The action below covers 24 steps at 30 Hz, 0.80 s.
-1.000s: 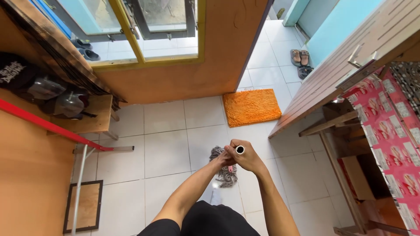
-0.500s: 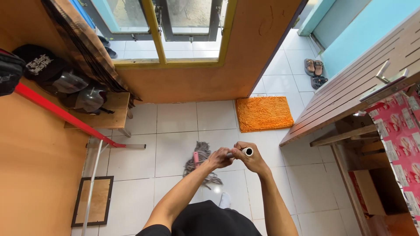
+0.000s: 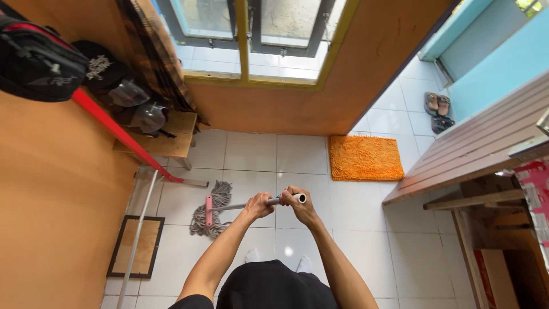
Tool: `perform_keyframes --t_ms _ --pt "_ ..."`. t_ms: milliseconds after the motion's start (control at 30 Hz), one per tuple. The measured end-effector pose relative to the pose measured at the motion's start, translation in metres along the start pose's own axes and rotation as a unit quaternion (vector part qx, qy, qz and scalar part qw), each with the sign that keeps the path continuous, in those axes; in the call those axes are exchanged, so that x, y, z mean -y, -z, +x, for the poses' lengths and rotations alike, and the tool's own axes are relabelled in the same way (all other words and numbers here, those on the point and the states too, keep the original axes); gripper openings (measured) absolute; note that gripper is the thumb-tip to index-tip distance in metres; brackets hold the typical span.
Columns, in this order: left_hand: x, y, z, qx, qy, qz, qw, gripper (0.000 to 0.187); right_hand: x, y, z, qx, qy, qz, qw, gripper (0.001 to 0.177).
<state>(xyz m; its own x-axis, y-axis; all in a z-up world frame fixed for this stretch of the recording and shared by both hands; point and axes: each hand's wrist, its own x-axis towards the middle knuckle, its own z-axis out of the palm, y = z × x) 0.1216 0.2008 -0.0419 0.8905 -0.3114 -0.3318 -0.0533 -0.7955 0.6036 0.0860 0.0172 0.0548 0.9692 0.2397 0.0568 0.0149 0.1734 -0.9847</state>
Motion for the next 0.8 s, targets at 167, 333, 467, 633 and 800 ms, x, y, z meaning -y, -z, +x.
perform_keyframes --t_ms 167,333,467,633,800 --pt "0.048 0.011 -0.014 0.008 0.044 -0.008 0.999 0.021 -0.032 -0.037 0.008 0.016 -0.002 0.003 1.0 0.036" --pt "0.054 0.017 -0.029 0.012 0.053 -0.009 0.998 0.022 -0.041 -0.048 0.006 0.026 -0.005 -0.001 1.0 0.036" --pt "0.045 0.015 -0.019 -0.005 0.046 -0.013 0.999 0.022 -0.026 -0.036 0.011 0.042 -0.014 -0.021 0.999 0.037" --pt "0.013 0.008 -0.009 0.011 0.067 -0.015 0.998 0.017 -0.012 -0.004 0.009 0.057 -0.012 -0.006 0.998 0.038" --pt "-0.022 -0.014 0.021 -0.038 -0.012 -0.042 0.998 0.013 0.029 0.039 0.017 0.084 0.014 -0.117 0.989 0.038"
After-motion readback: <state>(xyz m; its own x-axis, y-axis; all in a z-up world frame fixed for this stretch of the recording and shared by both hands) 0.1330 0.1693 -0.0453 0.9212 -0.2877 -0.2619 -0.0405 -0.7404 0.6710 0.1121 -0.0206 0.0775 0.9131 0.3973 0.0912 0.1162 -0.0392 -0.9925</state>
